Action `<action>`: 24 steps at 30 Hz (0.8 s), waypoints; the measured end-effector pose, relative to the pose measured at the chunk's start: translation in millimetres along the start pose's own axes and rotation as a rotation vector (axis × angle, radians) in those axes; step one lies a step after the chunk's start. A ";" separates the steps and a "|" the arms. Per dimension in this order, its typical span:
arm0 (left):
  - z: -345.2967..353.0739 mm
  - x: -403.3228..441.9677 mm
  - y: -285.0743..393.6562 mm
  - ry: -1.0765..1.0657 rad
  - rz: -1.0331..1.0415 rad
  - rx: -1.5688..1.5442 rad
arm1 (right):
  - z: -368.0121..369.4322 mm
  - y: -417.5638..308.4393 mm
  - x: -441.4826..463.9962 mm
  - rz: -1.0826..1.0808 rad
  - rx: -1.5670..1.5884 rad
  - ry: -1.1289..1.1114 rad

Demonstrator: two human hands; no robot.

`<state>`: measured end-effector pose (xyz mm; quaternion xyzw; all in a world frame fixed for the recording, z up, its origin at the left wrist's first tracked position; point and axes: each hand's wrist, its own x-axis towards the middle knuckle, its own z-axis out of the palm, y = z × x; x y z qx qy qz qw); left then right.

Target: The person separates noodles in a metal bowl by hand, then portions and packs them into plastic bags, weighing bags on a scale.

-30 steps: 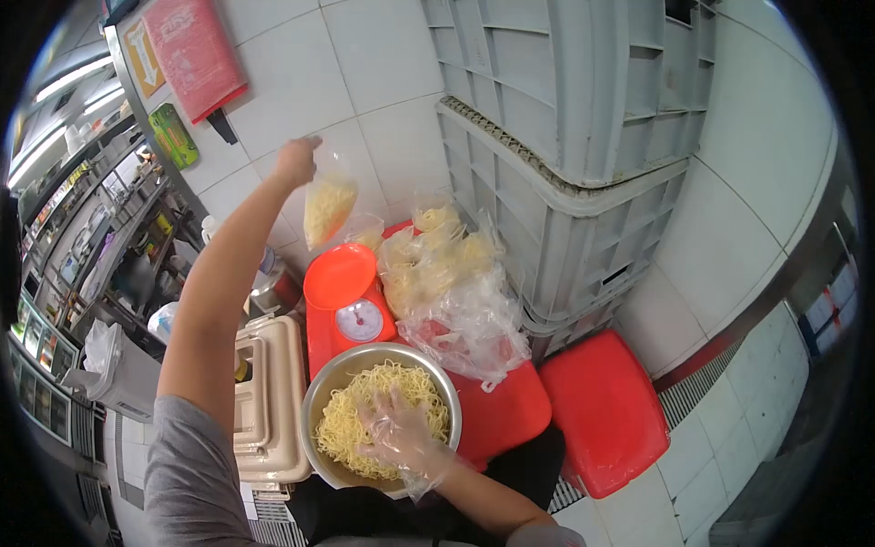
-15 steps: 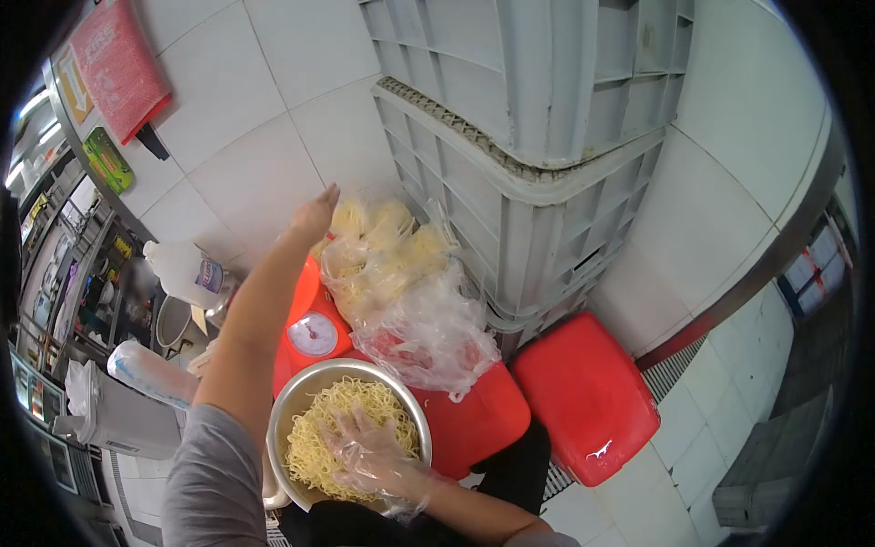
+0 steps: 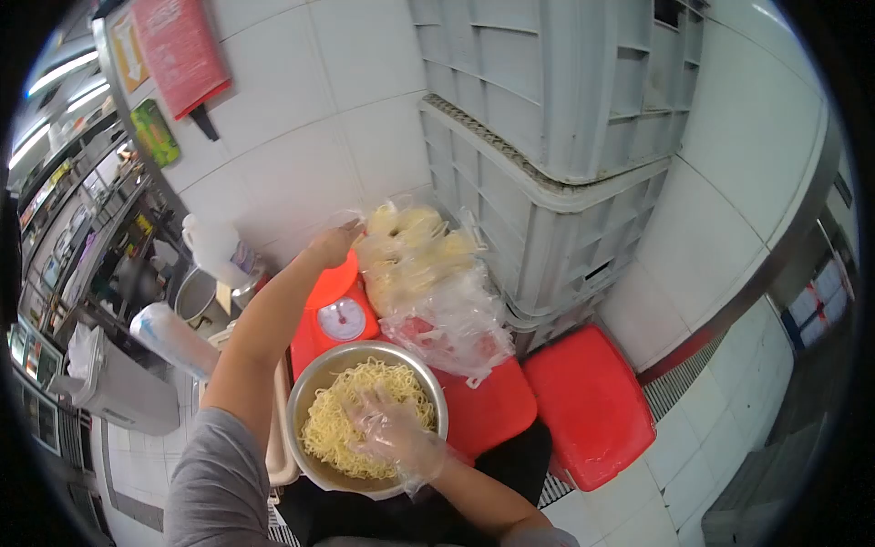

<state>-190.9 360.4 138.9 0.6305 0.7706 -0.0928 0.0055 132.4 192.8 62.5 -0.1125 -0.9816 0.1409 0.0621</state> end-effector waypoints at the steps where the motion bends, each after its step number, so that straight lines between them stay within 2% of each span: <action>1: -8.6 -15.6 -1.8 0.043 0.041 0.052 | 3.5 0.6 -1.2 -0.017 0.009 0.045; 3: -30.3 -49.2 -13.1 0.118 0.112 0.160 | 7.8 -0.5 -1.0 -0.019 0.018 0.060; 7: -97.5 -146.0 -71.2 0.219 0.005 0.238 | 7.9 -1.0 -3.8 -0.048 0.060 0.095; 9: -119.4 -206.1 -111.1 0.313 -0.132 0.226 | -0.2 -5.6 0.3 -0.038 0.069 0.082; 12: -139.1 -298.6 -165.7 0.298 -0.298 0.292 | -2.0 -11.9 -2.4 -0.027 0.022 0.085; 15: -130.5 -374.1 -208.1 0.311 -0.433 0.319 | -6.6 -15.0 -0.3 0.014 0.096 0.039; 19: -107.7 -423.0 -233.5 0.085 -0.586 0.197 | -5.6 -17.0 4.5 0.023 0.088 0.000; 21: -81.3 -430.7 -248.5 0.182 -0.570 0.148 | -10.7 -23.4 7.3 0.019 0.085 -0.013; 23: -69.0 -430.8 -234.8 0.308 -0.570 0.068 | -12.5 -26.0 3.3 0.044 0.075 -0.002; 24: -64.5 -424.8 -234.9 0.265 -0.581 0.075 | -11.4 -26.2 2.5 0.035 0.066 0.016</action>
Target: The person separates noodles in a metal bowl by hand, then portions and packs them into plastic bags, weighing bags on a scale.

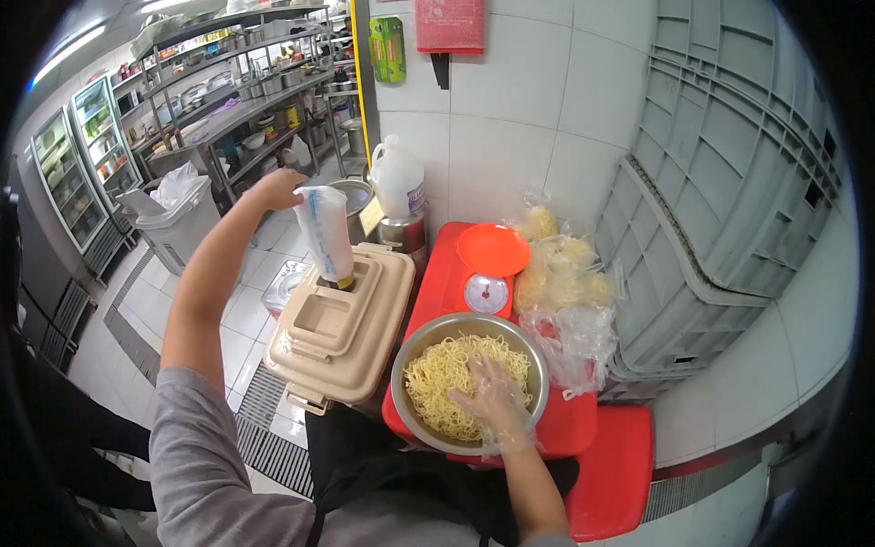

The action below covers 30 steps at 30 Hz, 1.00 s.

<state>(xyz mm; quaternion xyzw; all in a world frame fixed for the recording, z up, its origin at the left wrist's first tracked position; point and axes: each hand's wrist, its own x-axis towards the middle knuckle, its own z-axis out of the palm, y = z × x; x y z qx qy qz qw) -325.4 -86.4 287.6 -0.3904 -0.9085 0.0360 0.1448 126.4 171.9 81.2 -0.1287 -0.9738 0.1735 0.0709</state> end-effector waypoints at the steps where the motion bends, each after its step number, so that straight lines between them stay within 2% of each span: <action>1: 5.2 5.0 3.6 -0.039 -0.005 0.020 | 1.8 0.5 -0.1 -0.007 -0.008 0.018; 2: 9.5 10.1 6.3 -0.078 -0.008 0.040 | 2.9 1.1 0.3 -0.012 -0.015 0.036; 6: 17.9 20.3 23.9 0.043 0.087 0.351 | 4.0 1.7 0.6 -0.007 0.001 0.025; 11: 32.1 34.1 13.6 0.181 0.143 0.415 | 14.6 9.5 1.0 -0.005 0.008 0.034; 15: 17.5 41.8 3.8 0.174 0.086 0.416 | 8.9 7.1 1.4 -0.002 0.002 0.049; 19: -7.4 46.7 -4.6 0.247 0.149 0.519 | 7.1 4.1 1.2 0.015 -0.027 -0.009; 20: -16.5 50.5 -5.9 0.286 0.140 0.577 | 2.2 2.0 3.4 0.014 -0.032 -0.025; 21: -34.9 55.2 -4.8 0.306 0.034 0.520 | 2.0 2.2 5.7 0.007 -0.018 -0.022; 22: -46.8 67.4 -20.4 0.356 0.068 0.590 | 2.8 3.1 5.4 0.005 -0.005 -0.021; 23: -65.1 76.3 -26.2 0.460 -0.038 0.553 | 3.0 3.9 4.6 0.006 0.008 -0.022; 24: -103.7 64.1 -10.9 0.510 -0.017 0.540 | 2.6 3.7 4.4 -0.006 -0.003 -0.012; 25: -136.2 65.0 0.1 0.509 -0.127 0.419 | 2.2 3.2 4.0 -0.017 -0.014 -0.001; 26: -162.3 62.8 10.5 0.566 -0.063 0.442 | 2.2 3.3 3.0 -0.025 -0.023 0.012; 27: -178.3 63.5 17.4 0.728 0.040 0.451 | 8.5 10.4 5.0 -0.082 -0.026 0.043; 28: -190.4 58.9 39.1 0.807 0.143 0.287 | 20.7 22.4 8.4 -0.133 -0.027 0.074; 29: -201.5 51.4 66.7 0.725 0.179 0.234 | 28.7 28.2 4.8 -0.177 -0.028 0.101; 30: -202.0 45.3 94.9 0.639 0.217 0.175 | 26.1 24.9 -0.6 -0.188 0.299 0.147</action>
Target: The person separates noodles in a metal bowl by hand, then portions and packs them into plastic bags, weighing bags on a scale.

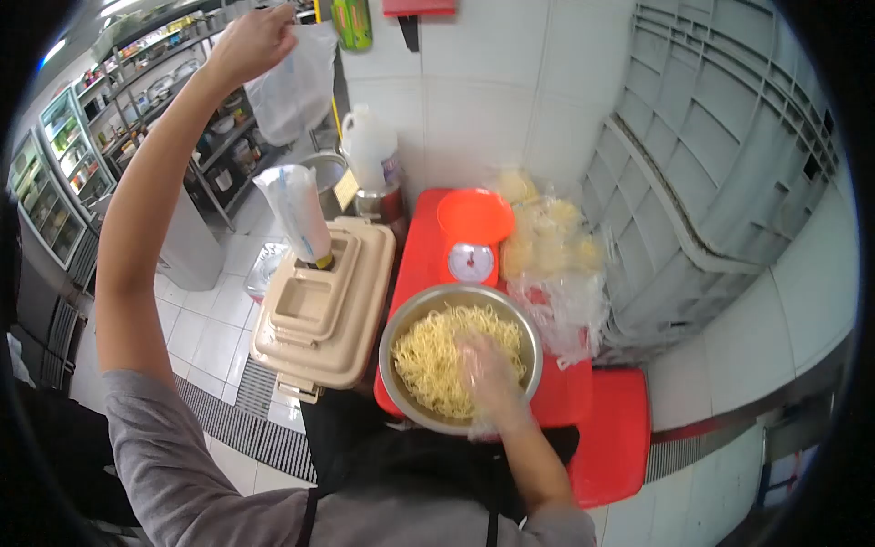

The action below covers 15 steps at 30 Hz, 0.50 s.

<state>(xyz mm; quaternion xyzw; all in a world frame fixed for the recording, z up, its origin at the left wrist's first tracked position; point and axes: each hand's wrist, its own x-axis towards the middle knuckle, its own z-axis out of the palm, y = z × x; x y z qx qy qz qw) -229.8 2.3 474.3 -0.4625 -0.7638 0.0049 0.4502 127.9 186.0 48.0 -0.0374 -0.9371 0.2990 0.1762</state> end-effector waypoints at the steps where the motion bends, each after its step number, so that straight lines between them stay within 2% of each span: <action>1: 7.4 -3.3 26.3 -0.015 0.021 -0.107 | -6.2 -6.3 1.7 0.016 0.319 0.083; 2: 13.3 -13.3 57.3 -0.001 0.067 -0.194 | -8.2 2.4 7.4 0.053 0.439 0.119; 3: 4.9 -25.9 93.2 -0.083 0.055 -0.336 | -10.2 11.1 13.0 0.085 0.561 0.160; 5: -1.9 -55.3 135.7 0.136 0.225 -0.682 | -34.2 15.9 48.4 0.049 0.263 0.149; 6: -7.3 -66.9 146.8 0.173 0.155 -0.802 | -66.0 -15.2 65.4 -0.034 0.036 0.151; 8: -23.4 -89.7 160.4 0.189 0.004 -1.107 | -101.9 -62.2 68.1 -0.068 0.067 0.345; 9: -18.5 -100.7 161.3 0.310 -0.101 -1.312 | -119.5 -78.3 67.7 -0.012 0.257 0.323; 11: -6.1 -128.6 151.9 0.345 -0.305 -1.385 | -138.7 -93.5 68.5 0.105 0.509 0.297; 13: 23.6 -164.3 154.5 0.255 -0.645 -1.593 | -138.0 -89.5 67.4 0.255 0.515 0.305; 14: 51.0 -190.0 153.7 0.129 -0.726 -1.543 | -131.7 -82.7 65.1 0.336 0.456 0.314; 15: 80.6 -215.8 157.9 0.002 -0.800 -1.488 | -114.3 -57.3 57.9 0.259 0.316 0.225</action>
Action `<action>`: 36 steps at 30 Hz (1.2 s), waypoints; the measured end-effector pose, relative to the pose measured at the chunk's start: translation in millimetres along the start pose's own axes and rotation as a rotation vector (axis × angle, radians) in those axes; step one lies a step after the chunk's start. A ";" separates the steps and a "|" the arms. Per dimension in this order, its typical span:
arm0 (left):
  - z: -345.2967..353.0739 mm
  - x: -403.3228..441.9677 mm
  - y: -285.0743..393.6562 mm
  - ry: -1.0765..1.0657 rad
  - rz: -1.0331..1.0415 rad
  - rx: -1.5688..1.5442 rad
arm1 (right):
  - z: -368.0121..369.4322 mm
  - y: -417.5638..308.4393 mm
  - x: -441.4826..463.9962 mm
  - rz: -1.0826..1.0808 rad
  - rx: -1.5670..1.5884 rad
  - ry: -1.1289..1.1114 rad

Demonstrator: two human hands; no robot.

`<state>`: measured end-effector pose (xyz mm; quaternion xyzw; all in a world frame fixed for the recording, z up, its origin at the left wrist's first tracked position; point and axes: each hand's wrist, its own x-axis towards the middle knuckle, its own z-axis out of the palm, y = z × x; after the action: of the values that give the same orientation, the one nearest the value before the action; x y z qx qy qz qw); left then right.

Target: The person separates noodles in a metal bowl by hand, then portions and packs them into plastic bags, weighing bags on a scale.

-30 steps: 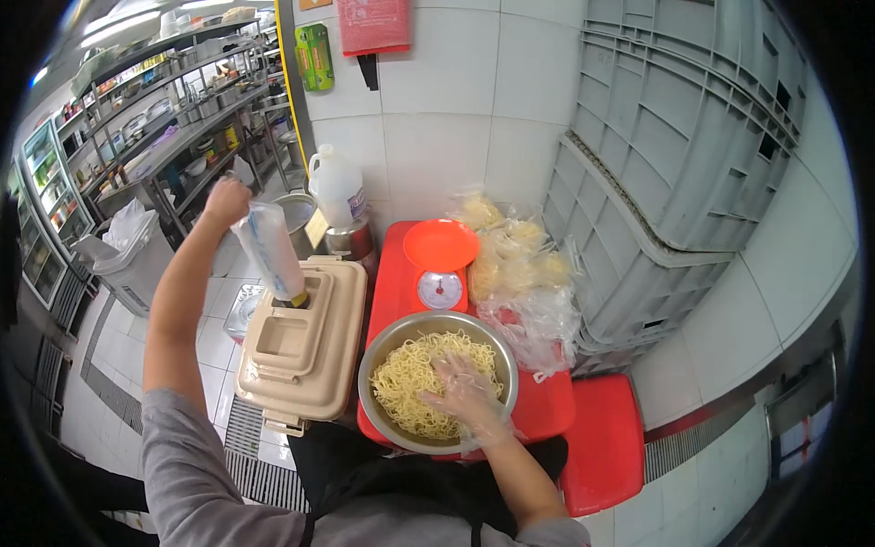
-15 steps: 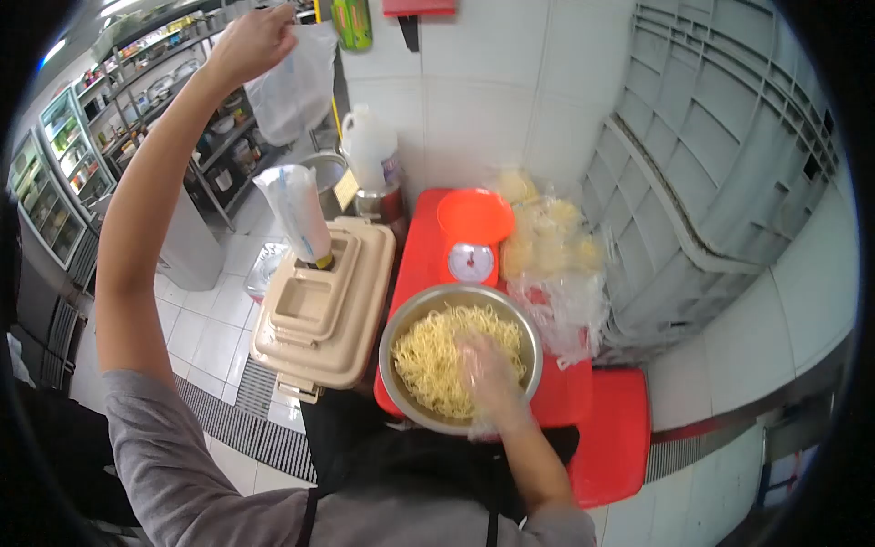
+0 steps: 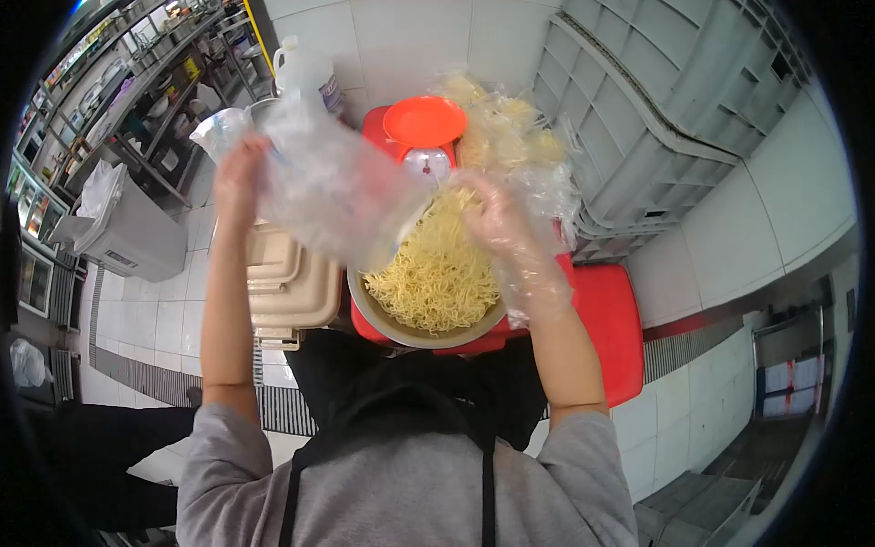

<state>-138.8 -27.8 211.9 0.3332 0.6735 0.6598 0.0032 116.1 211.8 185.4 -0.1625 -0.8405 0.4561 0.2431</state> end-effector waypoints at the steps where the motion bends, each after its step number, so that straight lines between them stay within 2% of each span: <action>1: 3.9 -13.3 -28.7 -0.042 -0.182 0.038 | 8.5 46.6 -3.9 -0.078 -0.143 -0.084; 2: 8.0 -28.6 -57.9 -0.087 -0.363 0.078 | 11.7 70.8 -9.5 -0.154 -0.287 -0.167; 4: -1.3 -49.7 -138.3 -0.237 -0.267 0.367 | 9.3 69.7 -18.7 0.004 -0.213 -0.136; 5: -0.4 -54.6 -157.6 -0.209 -0.270 0.363 | 9.3 68.7 -21.2 0.083 -0.173 -0.124; 8: -0.7 -63.8 -208.0 -0.158 -0.271 0.387 | 10.9 62.8 -13.1 0.051 -0.200 -0.094; 10: 2.6 -53.7 -233.3 -0.152 -0.236 0.427 | 24.5 48.3 -16.5 0.004 -0.461 -0.090; 11: 3.8 -57.4 -236.5 -0.129 -0.131 0.606 | 33.9 53.5 -24.7 -0.041 -0.556 -0.088; 13: 18.9 -72.6 -212.4 -0.077 0.087 0.956 | 61.4 87.7 -44.4 -0.156 -0.712 -0.070; 15: 30.9 -82.2 -138.6 -0.008 0.291 0.948 | 69.0 104.1 -48.1 -0.145 -0.747 -0.111; 16: 35.4 -90.3 -103.3 0.027 0.389 0.942 | 67.7 103.6 -48.0 -0.062 -0.719 -0.165; 18: 41.3 -119.9 -68.1 -0.351 0.157 0.572 | 58.9 95.5 -45.1 0.079 -0.545 -0.256; 19: 48.4 -140.4 -55.4 -0.449 0.116 0.530 | 46.2 81.5 -33.3 0.134 -0.396 -0.285; 20: 52.5 -155.6 -48.4 -0.546 0.078 0.488 | 37.0 77.1 -24.0 0.069 -0.235 -0.227; 21: 50.9 -162.8 -53.7 -0.565 0.074 0.516 | 27.8 72.6 -14.7 -0.003 -0.077 -0.182; 22: 50.1 -170.1 -64.7 -0.588 0.071 0.543 | 20.6 71.8 -9.7 -0.187 0.093 -0.051; 23: 49.7 -174.6 -73.8 -0.611 0.066 0.569 | 8.5 49.8 2.8 -0.030 0.030 -0.156; 24: 48.1 -175.4 -80.0 -0.582 0.066 0.565 | -5.1 17.9 15.8 0.125 -0.033 -0.261; 26: 44.3 -172.1 -87.3 -0.524 0.074 0.560 | -19.5 -24.9 27.8 -0.071 -0.087 -0.217; 28: 45.3 -166.6 -81.7 -0.353 0.153 0.658 | -30.4 -75.4 37.6 -0.125 -0.222 -0.141; 30: 45.5 -160.0 -66.3 -0.235 0.219 0.747 | -43.9 -88.5 58.9 -0.202 -0.276 -0.115; 32: 43.9 -152.0 -41.2 -0.164 0.275 0.830 | -57.9 -116.5 69.3 -0.216 -0.229 -0.074; 34: 39.8 -151.9 -37.7 -0.129 0.267 0.814 | -69.4 -136.7 68.0 -0.324 0.266 -0.073; 36: 35.4 -150.1 -37.9 -0.109 0.242 0.783 | -90.3 -150.9 102.6 -0.402 0.277 -0.097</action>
<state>-23.1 -60.9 108.1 0.4205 0.8284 0.3308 -0.1658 73.6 244.6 381.9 0.0650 -0.7960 0.5166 0.3085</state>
